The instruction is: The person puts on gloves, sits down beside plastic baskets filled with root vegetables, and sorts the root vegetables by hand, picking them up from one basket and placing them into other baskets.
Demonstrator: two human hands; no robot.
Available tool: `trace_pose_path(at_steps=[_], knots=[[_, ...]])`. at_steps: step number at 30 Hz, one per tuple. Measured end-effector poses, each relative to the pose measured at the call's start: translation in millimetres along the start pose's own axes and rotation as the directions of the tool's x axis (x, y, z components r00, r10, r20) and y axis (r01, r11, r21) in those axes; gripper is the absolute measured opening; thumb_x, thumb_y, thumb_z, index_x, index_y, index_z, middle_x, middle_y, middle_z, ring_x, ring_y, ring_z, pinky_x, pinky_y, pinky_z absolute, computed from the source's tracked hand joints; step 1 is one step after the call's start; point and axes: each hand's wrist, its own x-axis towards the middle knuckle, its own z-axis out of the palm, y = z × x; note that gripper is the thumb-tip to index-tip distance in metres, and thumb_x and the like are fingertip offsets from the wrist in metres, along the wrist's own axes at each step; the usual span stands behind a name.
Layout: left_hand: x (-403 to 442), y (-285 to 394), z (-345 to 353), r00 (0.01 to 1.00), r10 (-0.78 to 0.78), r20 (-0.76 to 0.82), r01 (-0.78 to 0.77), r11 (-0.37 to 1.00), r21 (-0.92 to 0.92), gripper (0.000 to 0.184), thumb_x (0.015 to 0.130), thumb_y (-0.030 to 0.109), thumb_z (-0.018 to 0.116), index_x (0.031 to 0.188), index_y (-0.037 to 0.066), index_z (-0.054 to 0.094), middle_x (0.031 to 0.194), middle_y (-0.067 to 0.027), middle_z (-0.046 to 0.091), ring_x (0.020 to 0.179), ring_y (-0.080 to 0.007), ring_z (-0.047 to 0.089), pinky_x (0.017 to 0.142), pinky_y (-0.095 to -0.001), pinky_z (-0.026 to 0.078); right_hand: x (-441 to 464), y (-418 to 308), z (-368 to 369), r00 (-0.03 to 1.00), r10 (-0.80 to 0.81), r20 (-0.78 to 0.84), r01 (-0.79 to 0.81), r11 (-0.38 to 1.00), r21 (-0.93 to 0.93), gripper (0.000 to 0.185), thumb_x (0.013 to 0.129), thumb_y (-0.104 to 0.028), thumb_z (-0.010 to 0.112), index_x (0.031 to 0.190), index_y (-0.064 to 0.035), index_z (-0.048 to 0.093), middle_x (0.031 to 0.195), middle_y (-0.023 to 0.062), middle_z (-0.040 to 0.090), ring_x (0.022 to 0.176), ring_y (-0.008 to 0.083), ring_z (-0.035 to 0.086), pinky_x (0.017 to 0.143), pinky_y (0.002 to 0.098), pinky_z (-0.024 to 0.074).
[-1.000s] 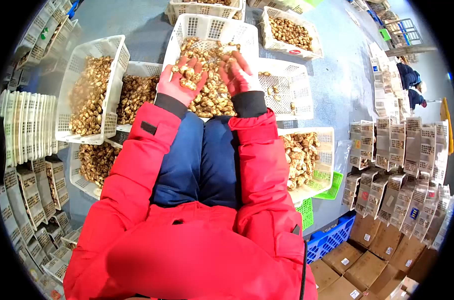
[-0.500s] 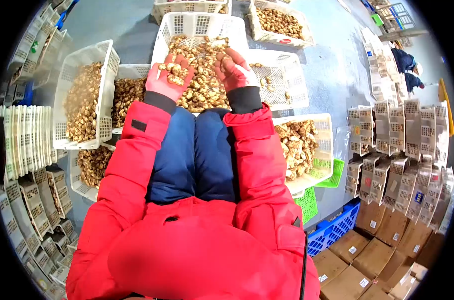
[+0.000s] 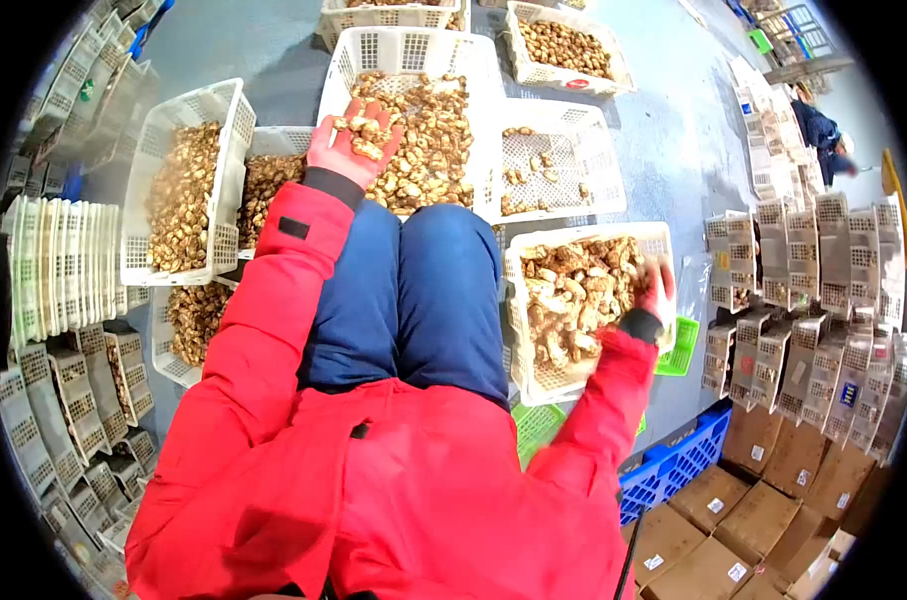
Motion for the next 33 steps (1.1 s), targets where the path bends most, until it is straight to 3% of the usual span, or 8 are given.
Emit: trace_pose_path(at_steps=[3, 4, 9, 15, 18, 25, 30, 33], knots=[[-6, -1, 7, 0.997, -0.019, 0.069, 0.018, 1.0, 0.021, 0.034, 0.09, 0.035, 0.034, 0.106, 0.01, 0.051, 0.108, -0.0127, 0.053, 0.099, -0.03, 0.05, 0.094, -0.0545, 0.035, 22, 58, -220, 0.993, 0.007, -0.115, -0.014, 0.998, -0.065, 0.023, 0.079, -0.004, 0.058, 0.101, -0.0096, 0.059, 0.071, 0.0034, 0.057, 0.053, 0.0122, 0.049, 0.044, 0.0229, 0.0392], [-5, -1, 6, 0.995, -0.033, 0.093, 0.031, 0.999, 0.021, 0.033, 0.089, 0.034, 0.034, 0.105, 0.01, 0.051, 0.107, -0.0125, 0.052, 0.098, -0.0299, 0.05, 0.095, -0.0547, 0.035, -6, 70, -234, 0.918, 0.005, -0.397, -0.034, 0.997, -0.065, 0.011, 0.075, -0.006, 0.05, 0.066, -0.0105, 0.05, 0.048, 0.0002, 0.04, 0.041, 0.0127, 0.035, 0.037, 0.0251, 0.0298], [-6, -1, 6, 0.984, -0.048, 0.17, 0.046, 0.999, 0.015, 0.03, 0.09, 0.033, 0.035, 0.102, 0.01, 0.05, 0.101, -0.0115, 0.051, 0.095, -0.0294, 0.048, 0.095, -0.0561, 0.034, 0, 138, -347, 0.801, 0.249, -0.545, -0.31, 0.951, -0.022, 0.031, 0.083, -0.024, 0.054, 0.107, -0.0045, 0.056, 0.091, 0.0096, 0.061, 0.067, 0.0257, 0.056, 0.059, 0.0401, 0.0471], [-14, -5, 20, 0.99, -0.067, 0.127, 0.065, 0.998, 0.02, 0.036, 0.091, 0.034, 0.031, 0.106, 0.007, 0.049, 0.107, -0.0125, 0.049, 0.098, -0.0299, 0.046, 0.097, -0.0575, 0.03, -27, -7, 34, 0.965, 0.107, 0.24, -0.07, 0.985, -0.157, 0.034, 0.089, -0.016, 0.05, 0.121, -0.0057, 0.049, 0.099, 0.0129, 0.061, 0.079, 0.0153, 0.06, 0.063, 0.0223, 0.0474], [-15, -2, 22, 0.993, -0.065, 0.099, 0.066, 0.998, -0.008, 0.04, 0.091, 0.035, 0.028, 0.108, 0.006, 0.049, 0.114, -0.0136, 0.048, 0.103, -0.0292, 0.046, 0.098, -0.0571, 0.029, -72, -6, 194, 0.634, 0.099, 0.767, 0.081, 0.978, -0.192, 0.034, 0.087, -0.009, 0.051, 0.121, -0.0027, 0.049, 0.099, 0.0087, 0.061, 0.084, 0.0141, 0.059, 0.073, 0.0243, 0.0474], [-5, 7, 3, 0.988, -0.108, 0.112, 0.103, 0.993, 0.053, 0.046, 0.09, 0.042, 0.033, 0.117, 0.008, 0.05, 0.115, -0.0083, 0.052, 0.103, -0.0255, 0.048, 0.095, -0.0401, 0.034, -157, 58, 379, 0.29, -0.094, 0.952, 0.847, 0.489, -0.209, 0.047, 0.073, -0.026, 0.061, 0.117, -0.0124, 0.053, 0.103, 0.0138, 0.06, 0.095, 0.031, 0.057, 0.082, 0.0356, 0.0448], [-5, 2, 8, 0.994, -0.031, 0.103, 0.028, 0.999, 0.023, 0.045, 0.087, 0.041, 0.041, 0.12, 0.01, 0.047, 0.119, -0.0108, 0.05, 0.111, -0.0305, 0.044, 0.096, -0.0538, 0.031, -136, 73, 381, 0.475, 0.097, 0.875, 0.139, 0.973, -0.183, 0.039, 0.081, -0.016, 0.059, 0.118, -0.0044, 0.052, 0.098, 0.0078, 0.061, 0.085, 0.0156, 0.059, 0.072, 0.0276, 0.0481], [-6, 2, 13, 0.996, -0.08, -0.046, 0.079, 0.997, -0.007, 0.041, 0.087, 0.038, 0.043, 0.116, 0.01, 0.049, 0.116, -0.0105, 0.05, 0.108, -0.0293, 0.044, 0.096, -0.0557, 0.03, -120, 64, 376, 0.339, 0.058, 0.939, -0.47, 0.875, 0.115, 0.042, 0.088, -0.018, 0.053, 0.126, -0.0033, 0.042, 0.106, 0.0129, 0.057, 0.088, 0.0192, 0.056, 0.078, 0.0295, 0.0474]])
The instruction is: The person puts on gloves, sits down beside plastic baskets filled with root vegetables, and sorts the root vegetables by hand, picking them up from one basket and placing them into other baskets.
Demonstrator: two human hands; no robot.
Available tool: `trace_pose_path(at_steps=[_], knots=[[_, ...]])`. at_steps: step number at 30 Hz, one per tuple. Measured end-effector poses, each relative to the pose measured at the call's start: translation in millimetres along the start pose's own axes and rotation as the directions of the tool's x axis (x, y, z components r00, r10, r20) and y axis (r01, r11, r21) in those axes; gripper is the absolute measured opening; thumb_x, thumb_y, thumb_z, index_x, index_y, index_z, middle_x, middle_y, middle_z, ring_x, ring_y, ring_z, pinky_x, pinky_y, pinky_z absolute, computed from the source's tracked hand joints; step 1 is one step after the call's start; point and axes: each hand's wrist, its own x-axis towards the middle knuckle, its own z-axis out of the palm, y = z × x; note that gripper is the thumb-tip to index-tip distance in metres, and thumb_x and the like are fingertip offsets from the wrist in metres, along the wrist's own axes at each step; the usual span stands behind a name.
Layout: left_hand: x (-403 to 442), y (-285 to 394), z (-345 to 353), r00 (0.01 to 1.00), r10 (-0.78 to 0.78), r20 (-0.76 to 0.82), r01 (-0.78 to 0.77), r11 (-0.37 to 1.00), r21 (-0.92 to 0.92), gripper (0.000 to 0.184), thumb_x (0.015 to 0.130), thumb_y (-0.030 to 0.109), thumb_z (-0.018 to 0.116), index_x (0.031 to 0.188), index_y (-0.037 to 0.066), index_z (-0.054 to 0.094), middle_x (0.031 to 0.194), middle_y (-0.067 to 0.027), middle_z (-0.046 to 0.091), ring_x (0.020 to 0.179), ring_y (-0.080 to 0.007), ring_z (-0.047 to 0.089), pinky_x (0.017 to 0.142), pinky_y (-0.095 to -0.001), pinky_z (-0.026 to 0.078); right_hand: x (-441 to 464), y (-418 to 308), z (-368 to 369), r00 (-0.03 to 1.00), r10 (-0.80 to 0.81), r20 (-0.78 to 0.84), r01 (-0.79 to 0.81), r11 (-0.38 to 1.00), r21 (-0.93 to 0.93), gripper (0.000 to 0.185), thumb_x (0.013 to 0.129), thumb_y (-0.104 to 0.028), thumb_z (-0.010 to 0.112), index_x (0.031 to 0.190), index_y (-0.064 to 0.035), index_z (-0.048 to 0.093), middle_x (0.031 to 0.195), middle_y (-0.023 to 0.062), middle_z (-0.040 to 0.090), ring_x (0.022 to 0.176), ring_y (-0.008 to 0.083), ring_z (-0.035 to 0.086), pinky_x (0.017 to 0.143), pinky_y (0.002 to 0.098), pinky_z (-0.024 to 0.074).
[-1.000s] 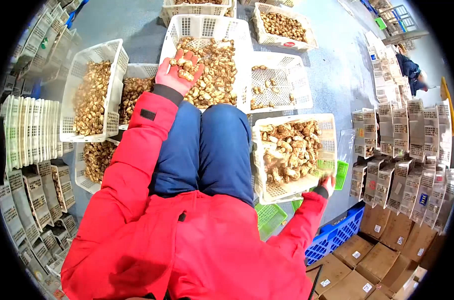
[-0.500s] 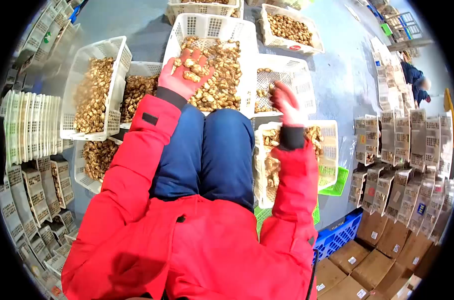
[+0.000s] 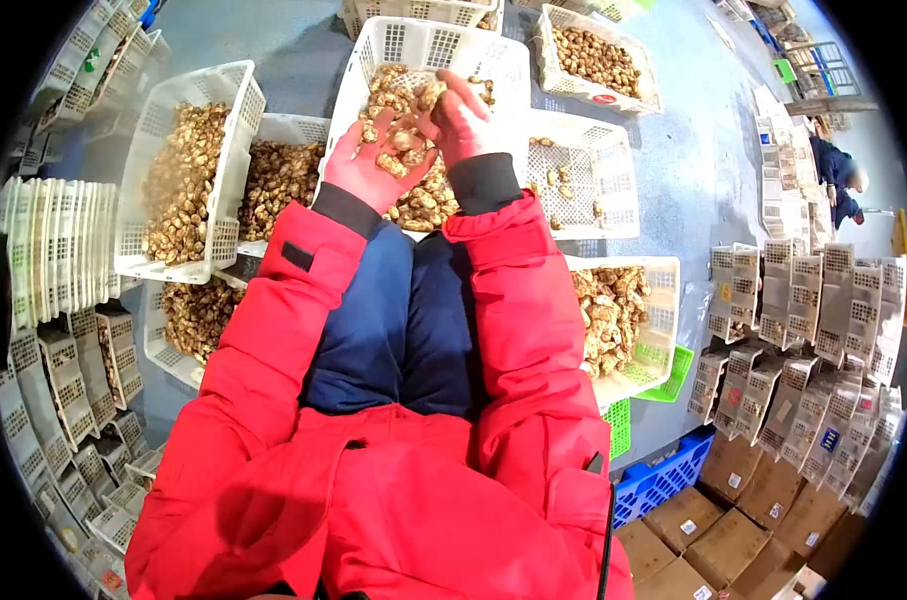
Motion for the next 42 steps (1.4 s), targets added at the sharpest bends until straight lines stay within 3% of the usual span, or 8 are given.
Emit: trace_pose_path(at_steps=[2, 8, 12, 14, 16, 22, 32, 42], knots=[[4, 1, -7, 0.999, -0.018, 0.04, 0.019, 1.0, -0.011, 0.038, 0.087, 0.038, 0.044, 0.112, 0.01, 0.05, 0.114, -0.0099, 0.049, 0.104, -0.0281, 0.044, 0.096, -0.0569, 0.03, -4, -6, 13, 0.997, -0.019, -0.069, 0.025, 0.995, 0.101, 0.047, 0.087, -0.016, 0.055, 0.128, -0.0012, 0.038, 0.109, 0.0161, 0.055, 0.088, 0.0211, 0.056, 0.075, 0.029, 0.0456], [2, 0, -3, 1.0, 0.02, 0.003, -0.02, 0.999, 0.037, 0.04, 0.087, 0.04, 0.043, 0.113, 0.011, 0.05, 0.114, -0.0093, 0.049, 0.104, -0.0286, 0.045, 0.094, -0.0554, 0.033, -6, -12, 7, 0.999, 0.0, 0.045, 0.006, 0.991, -0.137, 0.046, 0.084, -0.013, 0.058, 0.124, 0.0024, 0.041, 0.102, 0.0151, 0.059, 0.086, 0.0193, 0.058, 0.076, 0.028, 0.0463], [0, 1, -5, 1.0, -0.009, 0.018, 0.008, 0.998, 0.057, 0.04, 0.086, 0.042, 0.043, 0.113, 0.013, 0.051, 0.114, -0.0083, 0.051, 0.105, -0.0283, 0.047, 0.091, -0.0538, 0.035, -17, -20, 31, 0.996, 0.007, -0.093, -0.046, 0.901, -0.431, 0.036, 0.08, -0.004, 0.054, 0.115, 0.0041, 0.05, 0.09, 0.0124, 0.061, 0.077, 0.0193, 0.06, 0.067, 0.0265, 0.0489], [7, 4, -14, 0.998, -0.05, 0.048, 0.049, 0.998, 0.034, 0.039, 0.086, 0.042, 0.043, 0.112, 0.014, 0.052, 0.114, -0.0074, 0.052, 0.106, -0.028, 0.048, 0.09, -0.0528, 0.036, -14, -6, 31, 1.0, -0.001, -0.026, -0.019, 0.648, -0.762, 0.035, 0.076, -0.004, 0.056, 0.111, -0.0021, 0.057, 0.093, 0.0062, 0.063, 0.083, 0.0108, 0.058, 0.072, 0.022, 0.0457], [7, 6, -18, 0.996, -0.052, 0.069, 0.047, 0.996, 0.071, 0.038, 0.086, 0.042, 0.044, 0.112, 0.014, 0.052, 0.111, -0.0065, 0.054, 0.104, -0.0278, 0.049, 0.088, -0.0529, 0.038, -15, 0, 38, 0.996, -0.003, 0.094, 0.073, 0.656, -0.751, 0.033, 0.077, -0.004, 0.056, 0.11, -0.0033, 0.058, 0.094, 0.004, 0.063, 0.083, 0.0089, 0.057, 0.074, 0.0215, 0.0453], [2, 4, -9, 0.999, -0.025, 0.034, 0.023, 0.998, 0.052, 0.039, 0.085, 0.042, 0.045, 0.113, 0.015, 0.051, 0.115, -0.0055, 0.05, 0.106, -0.0272, 0.046, 0.093, -0.0538, 0.033, -21, -18, 26, 0.992, 0.1, -0.08, -0.122, 0.929, -0.349, 0.029, 0.081, -0.004, 0.057, 0.11, 0.0026, 0.056, 0.087, 0.0068, 0.062, 0.074, 0.0129, 0.058, 0.066, 0.0241, 0.0468], [1, 3, -5, 0.999, 0.026, -0.034, -0.023, 0.995, 0.098, 0.037, 0.086, 0.04, 0.043, 0.111, 0.014, 0.05, 0.114, -0.0067, 0.049, 0.107, -0.026, 0.045, 0.094, -0.0547, 0.03, -20, -7, 9, 0.987, 0.162, -0.001, -0.161, 0.986, 0.039, 0.05, 0.084, -0.013, 0.058, 0.125, 0.0056, 0.036, 0.105, 0.0166, 0.055, 0.093, 0.0239, 0.057, 0.082, 0.0297, 0.0459], [6, 1, -12, 0.999, -0.015, 0.029, 0.012, 0.996, 0.088, 0.04, 0.087, 0.043, 0.039, 0.112, 0.014, 0.051, 0.118, -0.0066, 0.051, 0.102, -0.0265, 0.048, 0.09, -0.0541, 0.034, -28, -11, 22, 0.997, 0.06, -0.052, -0.078, 0.868, -0.49, 0.038, 0.08, -0.008, 0.057, 0.117, 0.0006, 0.052, 0.108, 0.0108, 0.059, 0.09, 0.0144, 0.057, 0.077, 0.025, 0.0454]])
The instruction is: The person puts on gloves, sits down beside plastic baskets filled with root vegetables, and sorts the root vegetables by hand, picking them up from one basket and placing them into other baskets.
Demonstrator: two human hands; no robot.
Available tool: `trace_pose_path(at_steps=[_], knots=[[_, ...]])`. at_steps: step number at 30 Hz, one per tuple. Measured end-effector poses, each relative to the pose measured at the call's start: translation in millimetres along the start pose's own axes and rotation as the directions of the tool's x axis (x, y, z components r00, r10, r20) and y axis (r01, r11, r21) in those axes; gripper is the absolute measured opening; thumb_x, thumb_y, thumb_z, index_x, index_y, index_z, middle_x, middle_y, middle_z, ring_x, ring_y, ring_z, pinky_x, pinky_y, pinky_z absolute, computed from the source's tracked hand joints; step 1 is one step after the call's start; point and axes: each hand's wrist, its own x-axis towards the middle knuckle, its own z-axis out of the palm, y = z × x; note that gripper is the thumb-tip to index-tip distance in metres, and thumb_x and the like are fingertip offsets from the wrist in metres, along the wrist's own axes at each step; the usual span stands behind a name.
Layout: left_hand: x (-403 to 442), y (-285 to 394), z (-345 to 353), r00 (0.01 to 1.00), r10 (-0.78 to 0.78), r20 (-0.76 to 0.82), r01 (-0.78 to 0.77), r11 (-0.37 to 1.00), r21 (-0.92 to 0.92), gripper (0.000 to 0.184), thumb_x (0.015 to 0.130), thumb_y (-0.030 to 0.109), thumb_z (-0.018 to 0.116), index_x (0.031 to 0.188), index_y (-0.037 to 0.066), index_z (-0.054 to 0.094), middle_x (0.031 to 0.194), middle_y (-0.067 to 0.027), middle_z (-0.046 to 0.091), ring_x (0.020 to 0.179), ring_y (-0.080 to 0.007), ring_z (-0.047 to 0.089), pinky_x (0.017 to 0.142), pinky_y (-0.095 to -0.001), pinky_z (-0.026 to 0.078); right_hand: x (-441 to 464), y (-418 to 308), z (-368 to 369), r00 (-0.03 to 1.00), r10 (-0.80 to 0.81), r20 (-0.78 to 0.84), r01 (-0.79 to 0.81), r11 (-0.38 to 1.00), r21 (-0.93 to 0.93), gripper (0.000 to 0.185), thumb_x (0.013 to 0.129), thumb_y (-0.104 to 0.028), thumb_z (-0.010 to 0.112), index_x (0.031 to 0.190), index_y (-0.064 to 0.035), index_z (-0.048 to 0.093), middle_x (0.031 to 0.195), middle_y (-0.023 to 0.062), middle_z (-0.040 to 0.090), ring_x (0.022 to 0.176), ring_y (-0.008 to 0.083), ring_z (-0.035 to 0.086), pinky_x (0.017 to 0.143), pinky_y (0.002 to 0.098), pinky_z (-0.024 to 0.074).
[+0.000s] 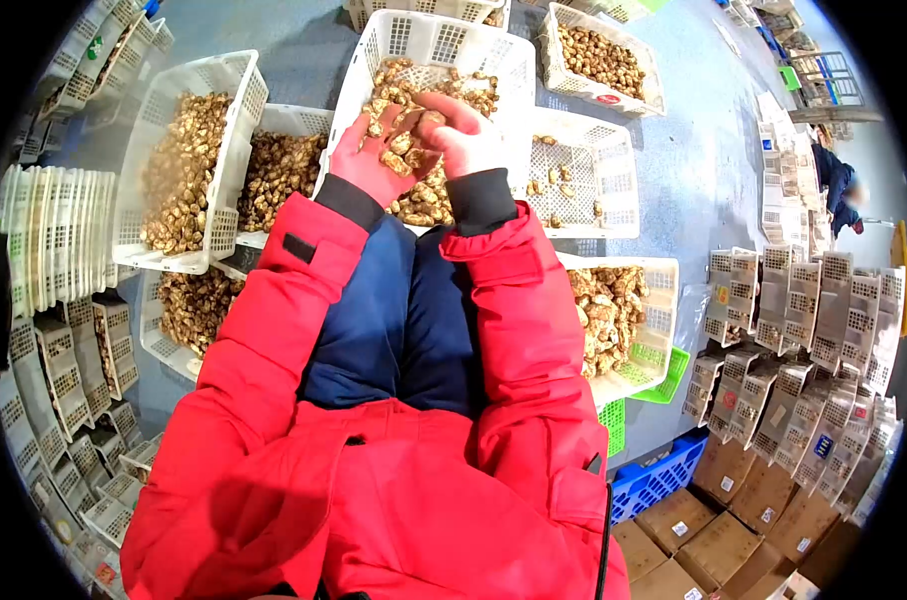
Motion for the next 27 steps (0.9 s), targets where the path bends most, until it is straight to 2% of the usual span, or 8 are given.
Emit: trace_pose_path(at_steps=[6, 10, 11, 14, 18, 21, 24, 27], knots=[[2, 3, -4, 1.0, 0.008, -0.015, -0.009, 0.999, -0.043, 0.041, 0.089, 0.042, 0.037, 0.113, 0.012, 0.053, 0.113, -0.0117, 0.055, 0.105, -0.0308, 0.05, 0.088, -0.0517, 0.038, -2, -1, 11, 0.955, -0.285, 0.081, 0.281, 0.786, -0.55, 0.049, 0.072, -0.012, 0.064, 0.119, -0.0049, 0.051, 0.103, 0.0124, 0.06, 0.093, 0.0201, 0.058, 0.082, 0.0281, 0.0443], [7, -1, -4, 0.994, 0.109, 0.011, -0.108, 0.992, -0.066, 0.041, 0.089, 0.038, 0.039, 0.111, 0.007, 0.054, 0.114, -0.0135, 0.054, 0.105, -0.0331, 0.049, 0.09, -0.0511, 0.036, 0, 40, -2, 0.976, -0.192, 0.105, 0.214, 0.728, -0.652, 0.049, 0.071, -0.016, 0.065, 0.118, -0.0056, 0.053, 0.1, 0.0129, 0.062, 0.094, 0.0212, 0.058, 0.081, 0.0296, 0.0449], [7, 0, -4, 0.995, 0.094, 0.012, -0.093, 0.993, -0.079, 0.041, 0.088, 0.038, 0.039, 0.112, 0.008, 0.053, 0.115, -0.0124, 0.054, 0.105, -0.0322, 0.049, 0.09, -0.0515, 0.036, -2, 35, -8, 0.972, -0.169, 0.166, 0.236, 0.654, -0.719, 0.049, 0.076, -0.004, 0.062, 0.123, -0.0032, 0.047, 0.098, 0.0063, 0.06, 0.089, 0.0132, 0.057, 0.077, 0.0247, 0.0464], [1, 4, -1, 0.998, 0.057, 0.016, -0.055, 0.992, -0.111, 0.04, 0.087, 0.04, 0.04, 0.113, 0.012, 0.053, 0.119, -0.0093, 0.052, 0.108, -0.0295, 0.048, 0.091, -0.0527, 0.033, -2, 30, -11, 0.996, -0.043, -0.078, 0.017, 0.951, -0.308, 0.047, 0.077, -0.003, 0.061, 0.122, -0.0026, 0.048, 0.093, 0.0067, 0.061, 0.086, 0.0129, 0.058, 0.076, 0.0241, 0.0467], [-6, 4, 9, 0.999, 0.032, 0.02, -0.028, 0.987, -0.16, 0.039, 0.089, 0.039, 0.037, 0.117, 0.013, 0.048, 0.125, -0.0102, 0.047, 0.116, -0.0291, 0.042, 0.095, -0.0547, 0.031, -5, 33, -26, 0.983, 0.102, -0.15, -0.066, 0.972, 0.227, 0.047, 0.082, -0.009, 0.06, 0.126, -0.0038, 0.044, 0.107, 0.009, 0.056, 0.09, 0.0144, 0.056, 0.079, 0.0285, 0.0473], [-9, 3, 13, 1.0, 0.008, 0.013, -0.006, 0.993, -0.122, 0.039, 0.089, 0.038, 0.038, 0.116, 0.013, 0.05, 0.122, -0.0102, 0.049, 0.113, -0.0289, 0.044, 0.094, -0.0549, 0.031, -7, 33, -27, 0.987, 0.116, -0.111, -0.074, 0.944, 0.321, 0.047, 0.082, -0.008, 0.059, 0.126, -0.0007, 0.043, 0.111, 0.0093, 0.056, 0.098, 0.0163, 0.055, 0.084, 0.0303, 0.0457], [-3, 3, 8, 1.0, -0.007, 0.025, 0.009, 0.996, -0.089, 0.041, 0.088, 0.042, 0.038, 0.113, 0.013, 0.052, 0.116, -0.0081, 0.053, 0.11, -0.0304, 0.045, 0.094, -0.0566, 0.03, -8, 18, -3, 0.999, 0.005, -0.047, -0.006, 1.0, -0.006, 0.049, 0.08, -0.002, 0.058, 0.126, 0.0001, 0.041, 0.11, 0.0124, 0.057, 0.101, 0.0174, 0.054, 0.088, 0.0279, 0.0437], [-5, 4, 5, 0.999, 0.014, 0.045, -0.008, 0.991, -0.135, 0.038, 0.089, 0.037, 0.039, 0.113, 0.01, 0.052, 0.119, -0.0121, 0.051, 0.11, -0.0302, 0.047, 0.094, -0.0516, 0.034, -7, 24, -4, 0.993, -0.052, -0.102, 0.049, 0.998, -0.033, 0.04, 0.082, -0.008, 0.058, 0.12, 0.0006, 0.048, 0.112, 0.0106, 0.057, 0.101, 0.0164, 0.055, 0.087, 0.0268, 0.0428]])
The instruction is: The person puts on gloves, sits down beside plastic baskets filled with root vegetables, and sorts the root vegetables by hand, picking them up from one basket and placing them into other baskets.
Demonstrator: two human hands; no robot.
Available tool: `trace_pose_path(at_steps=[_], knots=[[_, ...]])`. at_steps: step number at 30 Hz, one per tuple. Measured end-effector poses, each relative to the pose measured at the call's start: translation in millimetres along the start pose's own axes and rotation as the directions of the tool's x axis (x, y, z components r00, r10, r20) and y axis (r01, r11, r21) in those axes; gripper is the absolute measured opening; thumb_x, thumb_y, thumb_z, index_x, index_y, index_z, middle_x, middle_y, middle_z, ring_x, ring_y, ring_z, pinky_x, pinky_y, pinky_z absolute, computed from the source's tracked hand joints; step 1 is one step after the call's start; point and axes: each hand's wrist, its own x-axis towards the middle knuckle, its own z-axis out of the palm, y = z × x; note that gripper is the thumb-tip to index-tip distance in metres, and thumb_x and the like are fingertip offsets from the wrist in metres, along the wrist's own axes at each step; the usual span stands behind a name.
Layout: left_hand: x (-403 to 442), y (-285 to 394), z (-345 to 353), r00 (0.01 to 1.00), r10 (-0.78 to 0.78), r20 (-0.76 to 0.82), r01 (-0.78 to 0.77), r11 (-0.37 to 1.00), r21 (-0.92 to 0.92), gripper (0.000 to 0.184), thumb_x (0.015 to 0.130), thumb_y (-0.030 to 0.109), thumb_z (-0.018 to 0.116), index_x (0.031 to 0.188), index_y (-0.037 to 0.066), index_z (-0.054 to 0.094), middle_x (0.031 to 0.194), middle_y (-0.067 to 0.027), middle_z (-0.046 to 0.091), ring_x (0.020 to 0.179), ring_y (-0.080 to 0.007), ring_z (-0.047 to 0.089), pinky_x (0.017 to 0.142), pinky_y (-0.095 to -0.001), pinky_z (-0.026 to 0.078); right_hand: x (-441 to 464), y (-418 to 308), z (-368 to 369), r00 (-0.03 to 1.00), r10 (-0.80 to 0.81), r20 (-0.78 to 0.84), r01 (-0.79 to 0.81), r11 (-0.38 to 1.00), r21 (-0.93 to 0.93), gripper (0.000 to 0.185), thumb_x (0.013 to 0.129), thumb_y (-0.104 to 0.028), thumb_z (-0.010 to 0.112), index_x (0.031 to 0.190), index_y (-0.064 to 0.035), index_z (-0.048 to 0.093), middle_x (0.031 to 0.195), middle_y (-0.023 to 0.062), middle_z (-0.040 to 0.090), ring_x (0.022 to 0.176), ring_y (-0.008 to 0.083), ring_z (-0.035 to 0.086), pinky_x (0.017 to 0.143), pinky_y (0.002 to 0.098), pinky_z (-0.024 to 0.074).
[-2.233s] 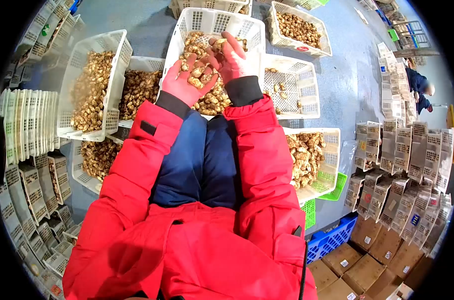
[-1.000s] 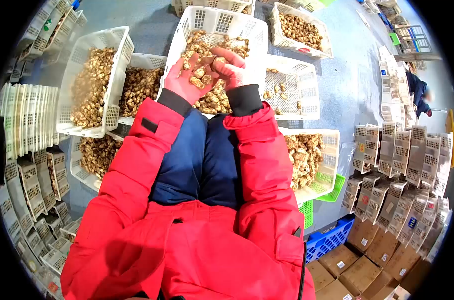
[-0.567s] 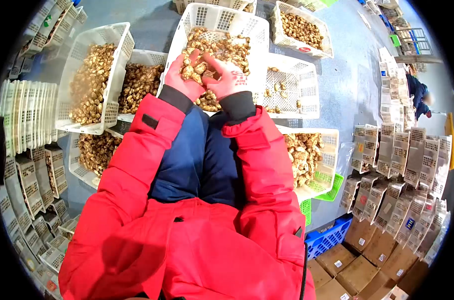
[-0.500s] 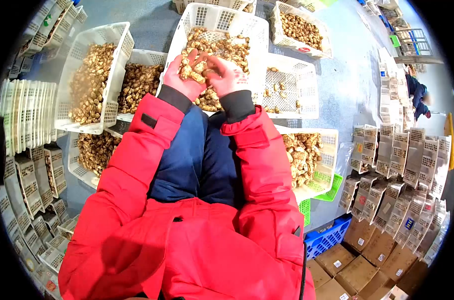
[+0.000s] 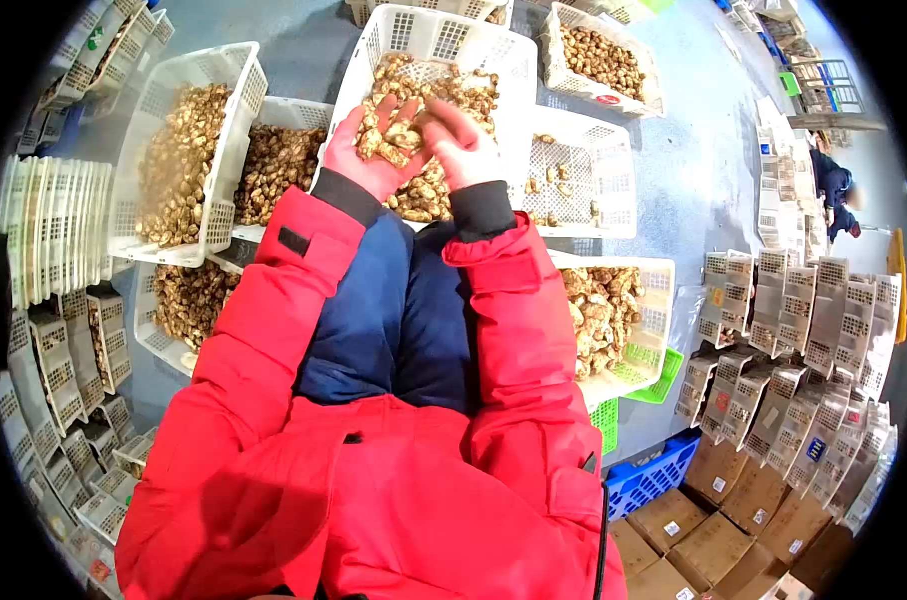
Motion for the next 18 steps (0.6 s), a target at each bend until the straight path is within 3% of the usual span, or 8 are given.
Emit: trace_pose_path(at_steps=[3, 5, 7, 9, 11, 15, 16, 18], knots=[[-7, 15, -15, 0.999, -0.006, 0.032, 0.009, 0.996, -0.093, 0.035, 0.089, 0.033, 0.042, 0.108, 0.006, 0.052, 0.116, -0.0153, 0.052, 0.111, -0.0319, 0.046, 0.089, -0.0478, 0.041, 4, 16, -27, 0.979, 0.098, -0.177, -0.079, 0.991, 0.109, 0.037, 0.085, -0.019, 0.058, 0.118, -0.0029, 0.052, 0.104, 0.0092, 0.061, 0.093, 0.0184, 0.059, 0.081, 0.0299, 0.0474], [-25, 37, -24, 0.998, 0.048, -0.038, -0.05, 0.997, -0.053, 0.035, 0.088, 0.032, 0.043, 0.108, 0.004, 0.053, 0.113, -0.0151, 0.054, 0.109, -0.0321, 0.048, 0.088, -0.0469, 0.042, 6, 33, -53, 0.971, 0.19, -0.145, -0.144, 0.949, 0.282, 0.038, 0.085, -0.022, 0.058, 0.119, -0.0044, 0.052, 0.102, 0.0098, 0.062, 0.092, 0.0203, 0.06, 0.079, 0.0313, 0.0485], [-44, 74, -46, 0.976, 0.132, -0.174, -0.139, 0.99, -0.03, 0.034, 0.088, 0.029, 0.043, 0.107, 0.003, 0.053, 0.114, -0.0147, 0.054, 0.109, -0.032, 0.048, 0.089, -0.0475, 0.043, 2, 35, -66, 0.96, 0.235, -0.149, -0.193, 0.948, 0.252, 0.038, 0.086, -0.024, 0.058, 0.119, -0.0064, 0.052, 0.099, 0.0094, 0.062, 0.091, 0.0197, 0.06, 0.077, 0.0308, 0.0488], [-60, 127, -81, 0.933, 0.352, -0.079, -0.358, 0.93, -0.082, 0.032, 0.087, 0.024, 0.043, 0.108, 0.001, 0.053, 0.115, -0.0158, 0.052, 0.109, -0.033, 0.048, 0.088, -0.0487, 0.043, 1, 50, -81, 0.951, 0.275, -0.14, -0.224, 0.928, 0.298, 0.035, 0.086, -0.023, 0.057, 0.117, -0.0077, 0.053, 0.097, 0.0079, 0.063, 0.088, 0.0176, 0.061, 0.074, 0.0298, 0.0497], [-100, 181, -63, 0.92, 0.378, -0.105, -0.381, 0.924, -0.011, 0.034, 0.085, 0.025, 0.047, 0.108, 0.0, 0.05, 0.114, -0.0183, 0.05, 0.105, -0.0361, 0.049, 0.087, -0.0501, 0.045, 1, 60, -93, 0.94, 0.319, -0.12, -0.274, 0.916, 0.292, 0.036, 0.086, -0.026, 0.058, 0.117, -0.0093, 0.053, 0.097, 0.0073, 0.063, 0.085, 0.0186, 0.061, 0.073, 0.0292, 0.0493], [-120, 277, -85, 0.645, 0.645, -0.411, -0.615, 0.757, 0.222, 0.055, 0.085, 0.036, 0.048, 0.127, 0.002, 0.033, 0.128, -0.0238, 0.037, 0.117, -0.0408, 0.038, 0.096, -0.0586, 0.034, 18, 100, -114, 0.929, 0.369, 0.007, -0.36, 0.903, 0.235, 0.037, 0.085, -0.027, 0.059, 0.117, -0.0089, 0.053, 0.097, 0.0072, 0.063, 0.086, 0.0188, 0.06, 0.074, 0.0307, 0.0486], [-122, 284, -87, 0.648, 0.409, -0.643, -0.575, 0.816, -0.061, 0.066, 0.087, 0.041, 0.045, 0.134, 0.004, 0.019, 0.134, -0.0233, 0.03, 0.121, -0.0413, 0.033, 0.096, -0.0618, 0.029, 25, 100, -110, 0.92, 0.39, 0.043, -0.389, 0.893, 0.228, 0.038, 0.085, -0.027, 0.059, 0.116, -0.0078, 0.053, 0.097, 0.0077, 0.063, 0.087, 0.0192, 0.06, 0.074, 0.0311, 0.0484], [-125, 267, -106, 0.757, 0.37, -0.538, -0.473, 0.879, -0.06, 0.07, 0.086, 0.042, 0.045, 0.136, 0.004, 0.014, 0.138, -0.0198, 0.027, 0.123, -0.0414, 0.031, 0.098, -0.0578, 0.029, 41, 118, -114, 0.859, 0.507, 0.08, -0.511, 0.857, 0.058, 0.038, 0.084, -0.025, 0.06, 0.118, -0.0091, 0.052, 0.095, 0.0044, 0.063, 0.082, 0.0158, 0.06, 0.069, 0.0308, 0.0489]])
